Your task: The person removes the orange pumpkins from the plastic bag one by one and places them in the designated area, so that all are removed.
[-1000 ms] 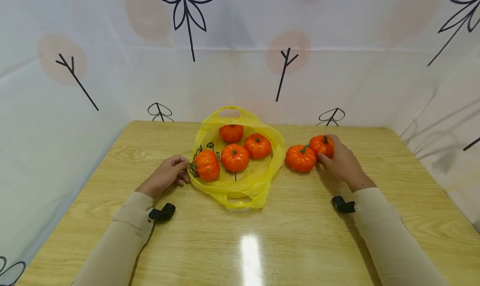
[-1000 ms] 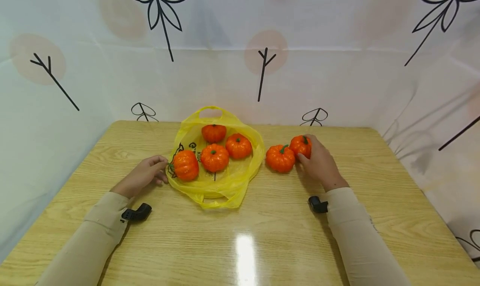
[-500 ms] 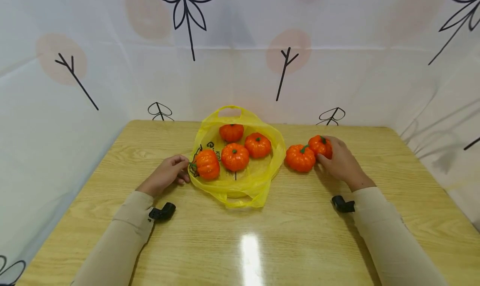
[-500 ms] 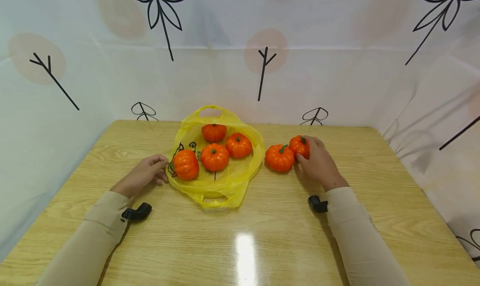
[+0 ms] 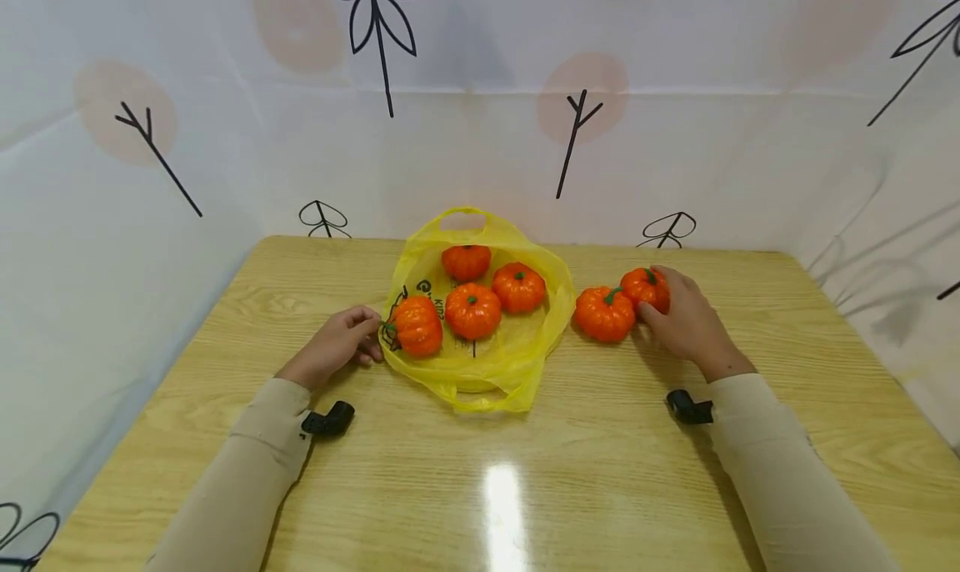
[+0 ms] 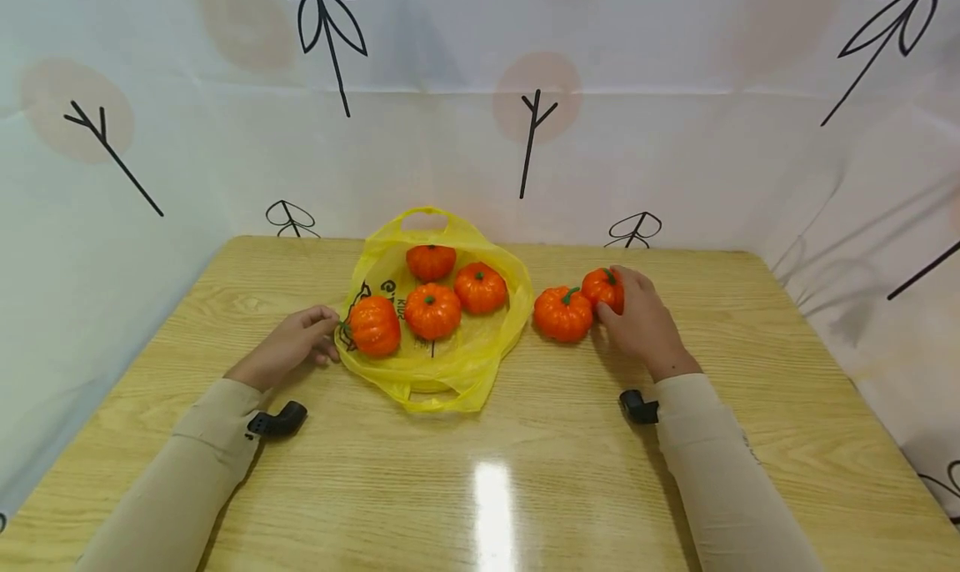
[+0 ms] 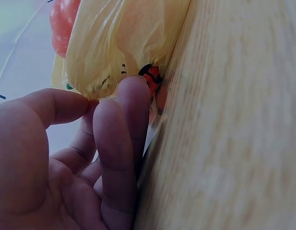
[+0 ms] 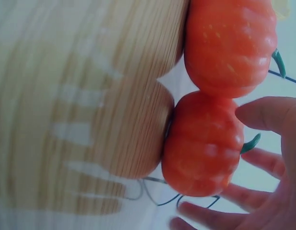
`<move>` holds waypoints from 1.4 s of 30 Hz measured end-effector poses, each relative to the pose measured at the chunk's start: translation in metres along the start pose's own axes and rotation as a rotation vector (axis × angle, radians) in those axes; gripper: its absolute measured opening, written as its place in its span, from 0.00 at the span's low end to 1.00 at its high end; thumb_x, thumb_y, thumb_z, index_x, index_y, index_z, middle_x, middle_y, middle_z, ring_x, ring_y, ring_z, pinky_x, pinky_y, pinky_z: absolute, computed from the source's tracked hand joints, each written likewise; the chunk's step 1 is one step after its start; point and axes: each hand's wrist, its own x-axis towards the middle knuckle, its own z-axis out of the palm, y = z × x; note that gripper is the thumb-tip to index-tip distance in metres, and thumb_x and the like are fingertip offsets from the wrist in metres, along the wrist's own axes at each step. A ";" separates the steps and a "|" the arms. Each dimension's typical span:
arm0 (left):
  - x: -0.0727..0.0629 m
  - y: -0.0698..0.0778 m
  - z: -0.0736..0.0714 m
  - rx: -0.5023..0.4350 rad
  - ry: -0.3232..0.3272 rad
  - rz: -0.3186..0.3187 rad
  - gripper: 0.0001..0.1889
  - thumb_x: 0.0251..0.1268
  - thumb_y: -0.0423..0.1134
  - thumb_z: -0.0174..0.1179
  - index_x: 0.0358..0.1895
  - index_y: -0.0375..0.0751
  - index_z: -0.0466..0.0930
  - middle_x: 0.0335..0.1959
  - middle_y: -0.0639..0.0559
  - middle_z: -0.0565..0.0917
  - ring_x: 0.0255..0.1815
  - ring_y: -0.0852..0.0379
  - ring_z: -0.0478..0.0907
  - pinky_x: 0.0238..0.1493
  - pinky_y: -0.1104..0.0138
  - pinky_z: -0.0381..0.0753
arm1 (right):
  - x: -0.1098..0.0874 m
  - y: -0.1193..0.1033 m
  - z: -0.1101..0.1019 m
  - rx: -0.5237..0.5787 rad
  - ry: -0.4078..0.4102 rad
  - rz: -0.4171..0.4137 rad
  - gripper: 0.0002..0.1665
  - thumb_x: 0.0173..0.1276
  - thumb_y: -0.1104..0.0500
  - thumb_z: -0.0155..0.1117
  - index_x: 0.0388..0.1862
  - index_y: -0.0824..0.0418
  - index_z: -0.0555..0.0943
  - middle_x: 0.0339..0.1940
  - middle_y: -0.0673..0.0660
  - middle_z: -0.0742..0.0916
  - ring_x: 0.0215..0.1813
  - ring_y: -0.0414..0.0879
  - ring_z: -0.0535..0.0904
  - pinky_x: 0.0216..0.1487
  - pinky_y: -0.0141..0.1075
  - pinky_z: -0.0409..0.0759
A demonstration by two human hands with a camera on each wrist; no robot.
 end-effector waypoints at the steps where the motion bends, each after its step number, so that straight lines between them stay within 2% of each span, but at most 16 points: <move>1: 0.000 0.000 0.000 -0.004 -0.003 0.000 0.18 0.81 0.48 0.46 0.55 0.36 0.72 0.35 0.47 0.81 0.33 0.57 0.82 0.34 0.69 0.83 | 0.000 -0.001 0.000 0.001 0.021 -0.002 0.39 0.76 0.53 0.53 0.79 0.66 0.53 0.75 0.79 0.59 0.72 0.77 0.59 0.68 0.72 0.60; 5: -0.001 0.000 0.001 -0.012 -0.008 0.008 0.18 0.81 0.48 0.46 0.55 0.36 0.72 0.34 0.47 0.81 0.33 0.57 0.82 0.34 0.69 0.83 | -0.002 -0.007 0.001 0.028 0.147 -0.019 0.32 0.76 0.56 0.52 0.75 0.66 0.62 0.74 0.76 0.64 0.72 0.75 0.60 0.68 0.71 0.61; 9: -0.001 -0.001 0.001 -0.019 0.003 0.007 0.17 0.82 0.48 0.46 0.54 0.36 0.72 0.33 0.47 0.81 0.32 0.56 0.82 0.34 0.69 0.83 | -0.005 -0.017 0.005 0.075 0.270 -0.070 0.25 0.74 0.59 0.53 0.67 0.67 0.71 0.71 0.73 0.69 0.71 0.73 0.62 0.68 0.69 0.64; 14: 0.000 -0.001 0.002 -0.017 -0.012 0.006 0.17 0.82 0.48 0.46 0.55 0.36 0.72 0.34 0.47 0.81 0.32 0.56 0.82 0.34 0.69 0.83 | -0.012 -0.029 0.013 0.113 0.353 -0.177 0.19 0.72 0.64 0.56 0.59 0.69 0.78 0.66 0.72 0.74 0.68 0.71 0.66 0.66 0.67 0.68; 19: 0.003 0.001 0.002 -0.009 -0.014 0.018 0.18 0.82 0.48 0.45 0.55 0.36 0.72 0.36 0.46 0.80 0.33 0.56 0.82 0.34 0.69 0.83 | -0.016 -0.041 0.021 0.130 0.367 -0.240 0.17 0.72 0.65 0.57 0.57 0.69 0.80 0.65 0.71 0.76 0.69 0.70 0.66 0.66 0.67 0.67; 27: 0.002 0.002 0.001 -0.017 -0.004 0.001 0.16 0.82 0.47 0.46 0.54 0.36 0.72 0.34 0.47 0.80 0.32 0.56 0.82 0.33 0.69 0.83 | -0.018 -0.058 0.032 0.122 0.357 -0.327 0.17 0.71 0.65 0.59 0.57 0.67 0.80 0.65 0.69 0.78 0.67 0.67 0.69 0.64 0.64 0.71; 32: 0.001 0.002 0.000 -0.024 -0.003 0.001 0.16 0.82 0.47 0.46 0.54 0.36 0.72 0.35 0.47 0.79 0.32 0.56 0.82 0.33 0.69 0.83 | -0.017 -0.067 0.037 0.127 0.356 -0.356 0.17 0.71 0.66 0.60 0.57 0.67 0.80 0.65 0.68 0.78 0.67 0.65 0.70 0.64 0.62 0.71; 37: -0.002 0.002 0.000 -0.029 -0.002 -0.015 0.16 0.81 0.47 0.46 0.54 0.36 0.72 0.36 0.47 0.78 0.33 0.56 0.81 0.33 0.69 0.83 | -0.015 -0.075 0.042 0.128 0.407 -0.394 0.17 0.68 0.68 0.61 0.55 0.67 0.81 0.62 0.69 0.81 0.64 0.67 0.73 0.67 0.64 0.66; 42: -0.003 0.002 0.000 -0.029 -0.007 -0.002 0.17 0.81 0.48 0.46 0.55 0.36 0.72 0.36 0.47 0.78 0.33 0.56 0.81 0.33 0.69 0.83 | -0.014 -0.083 0.043 0.136 0.425 -0.385 0.17 0.68 0.67 0.61 0.55 0.66 0.82 0.61 0.68 0.81 0.65 0.65 0.72 0.68 0.63 0.65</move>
